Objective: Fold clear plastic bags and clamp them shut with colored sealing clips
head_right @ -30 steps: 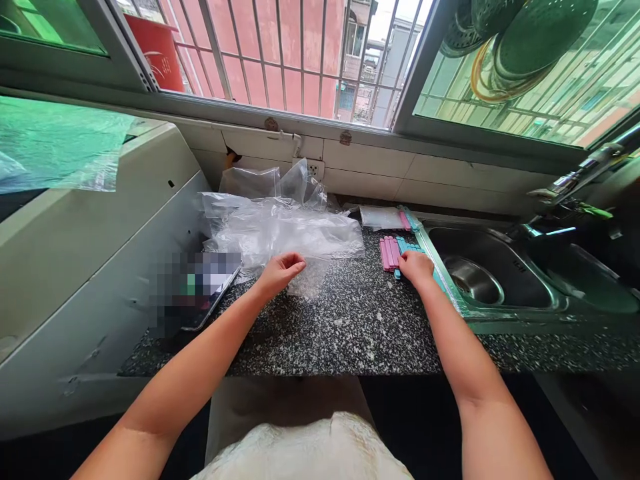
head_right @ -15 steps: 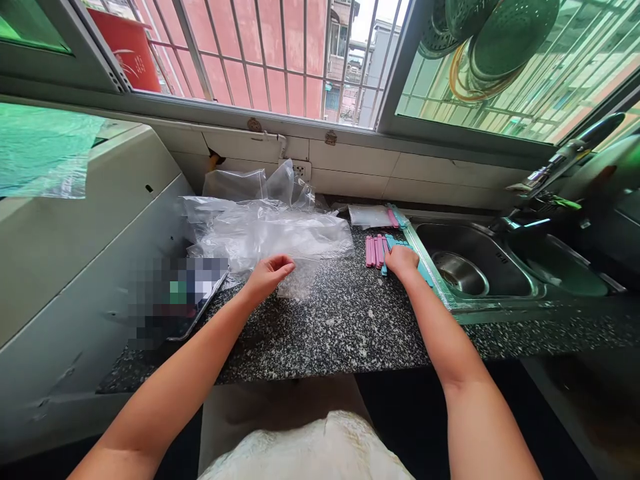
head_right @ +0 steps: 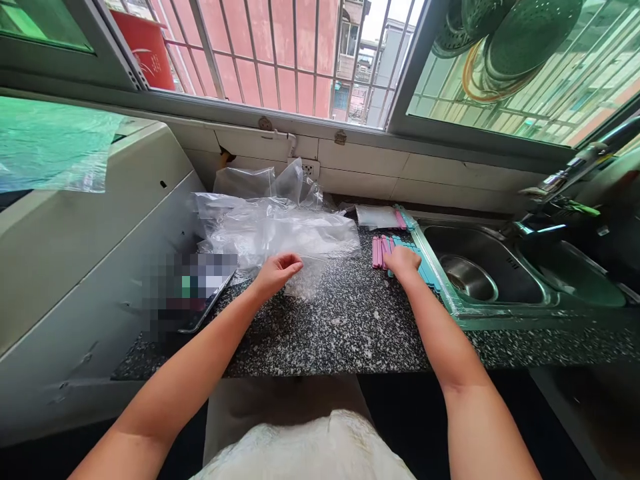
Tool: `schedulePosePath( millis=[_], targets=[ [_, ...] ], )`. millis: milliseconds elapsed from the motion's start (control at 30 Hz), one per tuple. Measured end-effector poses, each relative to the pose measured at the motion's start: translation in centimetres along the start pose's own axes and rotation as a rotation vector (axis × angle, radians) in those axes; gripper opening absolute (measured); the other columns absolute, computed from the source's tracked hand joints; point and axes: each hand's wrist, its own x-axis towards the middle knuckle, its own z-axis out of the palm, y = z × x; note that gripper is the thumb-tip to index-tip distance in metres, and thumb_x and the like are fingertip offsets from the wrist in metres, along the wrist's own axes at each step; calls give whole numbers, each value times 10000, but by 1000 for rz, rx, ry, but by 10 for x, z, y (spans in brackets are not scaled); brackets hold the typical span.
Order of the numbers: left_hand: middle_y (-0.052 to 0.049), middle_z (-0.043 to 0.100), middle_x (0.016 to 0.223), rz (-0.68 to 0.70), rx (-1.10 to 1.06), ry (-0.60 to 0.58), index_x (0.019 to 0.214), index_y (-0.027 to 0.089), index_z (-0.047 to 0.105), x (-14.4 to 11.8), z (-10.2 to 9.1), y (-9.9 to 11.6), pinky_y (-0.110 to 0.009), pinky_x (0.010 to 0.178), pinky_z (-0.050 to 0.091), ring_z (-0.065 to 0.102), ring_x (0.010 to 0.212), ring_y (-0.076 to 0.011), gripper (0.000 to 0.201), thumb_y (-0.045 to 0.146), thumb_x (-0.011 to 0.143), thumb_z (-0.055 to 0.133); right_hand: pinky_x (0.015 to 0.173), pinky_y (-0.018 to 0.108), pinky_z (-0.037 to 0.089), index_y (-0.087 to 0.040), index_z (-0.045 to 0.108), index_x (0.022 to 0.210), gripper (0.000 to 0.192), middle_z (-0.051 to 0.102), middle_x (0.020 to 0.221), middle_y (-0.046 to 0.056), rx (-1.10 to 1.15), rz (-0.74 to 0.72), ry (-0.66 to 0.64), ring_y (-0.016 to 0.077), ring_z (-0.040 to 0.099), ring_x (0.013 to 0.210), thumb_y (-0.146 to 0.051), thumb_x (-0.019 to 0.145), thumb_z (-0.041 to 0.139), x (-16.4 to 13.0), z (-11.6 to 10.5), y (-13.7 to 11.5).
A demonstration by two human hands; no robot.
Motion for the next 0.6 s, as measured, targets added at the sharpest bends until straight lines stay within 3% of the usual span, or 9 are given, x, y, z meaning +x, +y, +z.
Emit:
schedulePosePath(
  millis=[100, 267, 433, 600],
  targets=[
    [46, 417, 539, 3, 2, -19, 597, 147, 510, 1, 0, -1, -226, 538, 297, 366, 534, -79, 142, 267, 665, 543, 711, 339, 449, -138, 663, 1009, 372, 665, 1012, 177, -19, 51, -10, 293, 619, 967, -351, 801, 439, -2, -3, 0],
    [53, 407, 532, -38, 2, -17, 604, 153, 488, 2, 1, 0, -216, 515, 293, 354, 516, -73, 103, 208, 687, 515, 665, 303, 415, -178, 668, 905, 335, 691, 925, 121, 51, -53, 136, 265, 630, 887, -388, 820, 422, -13, -11, -9],
    [54, 447, 525, -138, -36, -28, 615, 163, 450, 3, 2, 1, -213, 480, 294, 357, 456, -65, 100, 173, 713, 464, 637, 274, 375, -178, 657, 803, 288, 693, 837, 84, 190, -307, 307, 217, 609, 796, -379, 818, 451, -37, -14, -30],
    [41, 521, 544, -171, -36, -22, 618, 160, 451, 3, 2, 1, -209, 486, 307, 382, 448, -61, 102, 160, 719, 468, 651, 271, 361, -171, 625, 708, 247, 669, 729, 54, 342, -673, 421, 177, 578, 701, -353, 810, 491, -64, -15, -51]
  ],
)
